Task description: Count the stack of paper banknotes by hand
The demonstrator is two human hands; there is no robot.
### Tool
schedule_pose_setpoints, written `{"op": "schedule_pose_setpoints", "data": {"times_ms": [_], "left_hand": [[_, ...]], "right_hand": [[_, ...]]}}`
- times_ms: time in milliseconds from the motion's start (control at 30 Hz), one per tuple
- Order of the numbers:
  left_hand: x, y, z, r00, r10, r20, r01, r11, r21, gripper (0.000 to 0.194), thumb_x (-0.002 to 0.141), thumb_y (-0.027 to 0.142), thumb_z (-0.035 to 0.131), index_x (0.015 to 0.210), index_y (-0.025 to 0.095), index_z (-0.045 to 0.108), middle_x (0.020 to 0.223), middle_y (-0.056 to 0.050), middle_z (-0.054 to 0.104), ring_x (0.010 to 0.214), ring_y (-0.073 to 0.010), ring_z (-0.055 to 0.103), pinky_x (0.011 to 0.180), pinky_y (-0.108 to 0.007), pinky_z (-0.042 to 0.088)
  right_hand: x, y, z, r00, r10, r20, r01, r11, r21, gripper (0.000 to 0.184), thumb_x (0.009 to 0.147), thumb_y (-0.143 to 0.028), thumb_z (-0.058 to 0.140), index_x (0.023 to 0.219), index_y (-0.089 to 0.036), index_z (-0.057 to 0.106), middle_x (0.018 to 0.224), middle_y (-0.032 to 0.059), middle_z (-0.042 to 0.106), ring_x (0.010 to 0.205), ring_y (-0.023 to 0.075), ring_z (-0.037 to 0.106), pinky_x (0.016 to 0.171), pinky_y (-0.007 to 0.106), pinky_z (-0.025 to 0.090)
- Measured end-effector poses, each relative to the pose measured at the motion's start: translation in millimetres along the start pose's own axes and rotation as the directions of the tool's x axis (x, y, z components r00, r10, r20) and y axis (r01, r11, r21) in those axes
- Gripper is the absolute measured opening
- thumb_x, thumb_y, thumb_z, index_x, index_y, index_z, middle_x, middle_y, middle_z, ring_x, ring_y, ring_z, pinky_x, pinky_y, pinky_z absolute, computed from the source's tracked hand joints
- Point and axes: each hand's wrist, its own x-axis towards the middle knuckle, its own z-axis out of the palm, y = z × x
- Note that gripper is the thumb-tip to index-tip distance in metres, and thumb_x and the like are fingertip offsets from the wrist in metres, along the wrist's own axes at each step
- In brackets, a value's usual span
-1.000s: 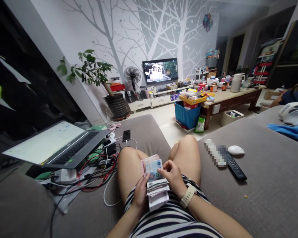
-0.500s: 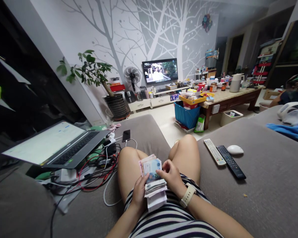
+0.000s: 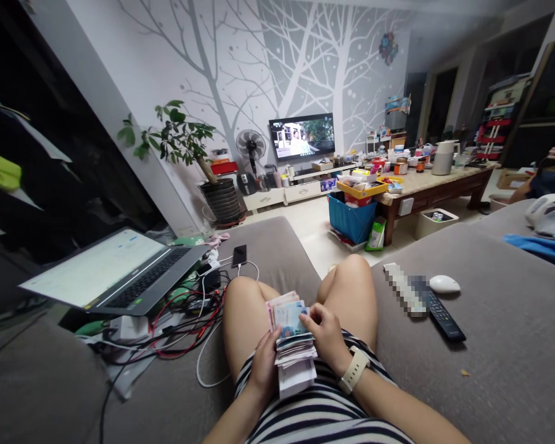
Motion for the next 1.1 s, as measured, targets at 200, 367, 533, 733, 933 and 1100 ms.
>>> {"op": "schedule_pose_setpoints", "data": {"times_ms": [200, 367, 533, 733, 933, 1100], "left_hand": [[4, -2, -3.0, 1.0, -0.003, -0.004, 0.003, 1.0, -0.01, 0.032, 0.061, 0.038, 0.069, 0.081, 0.012, 0.07, 0.077, -0.009, 0.073, 0.083, -0.0286, 0.066, 0.077, -0.039, 0.049], [5, -2, -1.7, 0.999, -0.021, -0.028, 0.017, 0.994, -0.107, 0.033, 0.064, 0.034, 0.065, 0.087, 0.011, 0.069, 0.08, -0.009, 0.073, 0.084, -0.0274, 0.066, 0.078, -0.039, 0.049], [3, 3, 1.1, 0.998, 0.03, -0.062, -0.033, 0.998, -0.051, 0.03, 0.065, 0.033, 0.063, 0.083, 0.01, 0.07, 0.079, -0.01, 0.073, 0.084, -0.0274, 0.066, 0.079, -0.038, 0.049], [5, -1, -2.2, 0.999, 0.039, -0.026, -0.038, 0.999, 0.015, 0.027, 0.06, 0.033, 0.066, 0.076, 0.012, 0.07, 0.072, -0.008, 0.072, 0.082, -0.0279, 0.066, 0.078, -0.039, 0.049], [6, -4, -4.6, 0.996, 0.045, 0.072, -0.048, 0.998, 0.038, 0.026, 0.06, 0.034, 0.067, 0.074, 0.012, 0.069, 0.074, -0.008, 0.072, 0.085, -0.0278, 0.064, 0.077, -0.037, 0.048], [5, -2, -4.4, 0.998, 0.053, 0.04, -0.055, 0.997, 0.054, 0.025, 0.06, 0.032, 0.067, 0.073, 0.011, 0.069, 0.075, -0.008, 0.072, 0.081, -0.0268, 0.065, 0.074, -0.036, 0.048]], "right_hand": [[-3, -7, 1, 1.0, -0.001, 0.017, 0.0, 0.998, 0.06, 0.034, 0.076, -0.047, 0.059, 0.061, -0.019, 0.047, 0.056, -0.0035, 0.041, 0.055, 0.0127, 0.038, 0.052, 0.024, 0.033], [-5, -11, 2, 0.997, -0.023, 0.069, 0.016, 0.995, 0.094, 0.031, 0.08, -0.045, 0.056, 0.065, -0.018, 0.052, 0.06, -0.0022, 0.045, 0.058, 0.0131, 0.041, 0.054, 0.024, 0.034], [-4, -10, 3, 0.996, -0.029, 0.089, 0.018, 0.991, 0.13, 0.032, 0.082, -0.047, 0.052, 0.07, -0.018, 0.056, 0.065, -0.0007, 0.05, 0.063, 0.0144, 0.045, 0.059, 0.025, 0.038], [-1, -7, 3, 0.994, -0.034, 0.103, 0.014, 0.982, 0.188, 0.028, 0.082, -0.045, 0.053, 0.075, -0.018, 0.056, 0.068, -0.0005, 0.05, 0.066, 0.0147, 0.046, 0.061, 0.025, 0.038], [-2, -7, 3, 0.989, -0.015, 0.145, -0.021, 0.97, 0.244, 0.026, 0.082, -0.043, 0.055, 0.074, -0.018, 0.054, 0.067, -0.0017, 0.047, 0.063, 0.0132, 0.043, 0.059, 0.024, 0.036], [-4, -12, 3, 0.986, -0.008, 0.167, -0.037, 0.965, 0.262, 0.027, 0.081, -0.044, 0.055, 0.073, -0.018, 0.054, 0.066, -0.002, 0.047, 0.062, 0.0129, 0.043, 0.059, 0.024, 0.035]]}}
